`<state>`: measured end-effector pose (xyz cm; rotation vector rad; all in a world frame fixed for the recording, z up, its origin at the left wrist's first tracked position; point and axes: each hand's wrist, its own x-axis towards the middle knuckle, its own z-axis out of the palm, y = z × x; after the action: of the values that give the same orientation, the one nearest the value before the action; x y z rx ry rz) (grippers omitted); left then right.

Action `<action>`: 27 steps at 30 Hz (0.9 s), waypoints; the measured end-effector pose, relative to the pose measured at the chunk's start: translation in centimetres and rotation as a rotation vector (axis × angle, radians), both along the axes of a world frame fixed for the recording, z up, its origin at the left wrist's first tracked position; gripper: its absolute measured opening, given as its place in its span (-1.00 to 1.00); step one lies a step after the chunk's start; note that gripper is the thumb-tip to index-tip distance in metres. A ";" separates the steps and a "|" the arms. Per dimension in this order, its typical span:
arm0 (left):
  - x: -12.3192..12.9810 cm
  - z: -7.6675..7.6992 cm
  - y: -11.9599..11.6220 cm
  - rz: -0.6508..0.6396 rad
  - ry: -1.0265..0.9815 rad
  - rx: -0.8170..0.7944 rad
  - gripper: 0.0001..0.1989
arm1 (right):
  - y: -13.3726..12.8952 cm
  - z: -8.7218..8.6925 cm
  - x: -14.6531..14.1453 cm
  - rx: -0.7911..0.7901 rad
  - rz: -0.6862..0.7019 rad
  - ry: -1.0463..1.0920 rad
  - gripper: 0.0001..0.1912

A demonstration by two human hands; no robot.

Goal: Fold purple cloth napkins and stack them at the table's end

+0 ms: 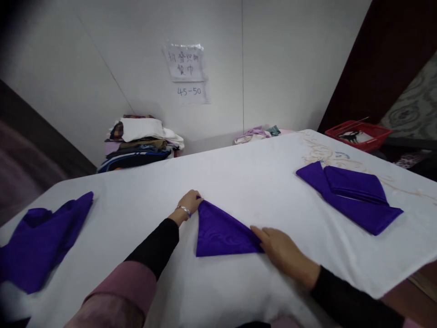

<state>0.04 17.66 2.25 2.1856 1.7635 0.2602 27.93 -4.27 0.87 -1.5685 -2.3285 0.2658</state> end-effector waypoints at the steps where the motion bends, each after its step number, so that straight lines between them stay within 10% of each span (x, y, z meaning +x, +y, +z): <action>1: -0.9 0.0 -0.4 0.019 0.003 0.007 -0.85 | 1.5 0.3 0.8 0.022 0.012 -0.039 -0.52; 10: -7.2 -0.2 -6.4 0.163 0.007 0.048 -0.89 | 12.5 2.7 1.3 0.039 -0.060 -0.216 -0.53; 19: -8.4 -0.9 -9.4 0.245 0.009 0.099 -0.84 | 8.2 2.4 -10.0 -0.036 0.360 0.096 -0.36; 27: -5.7 0.2 -10.1 0.101 0.056 0.348 -0.72 | 8.1 0.7 -11.8 -0.193 0.324 0.066 -0.22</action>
<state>-5.69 7.57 2.46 2.3565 1.9875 0.5733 16.10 3.83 1.55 -1.2295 -2.5609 0.6243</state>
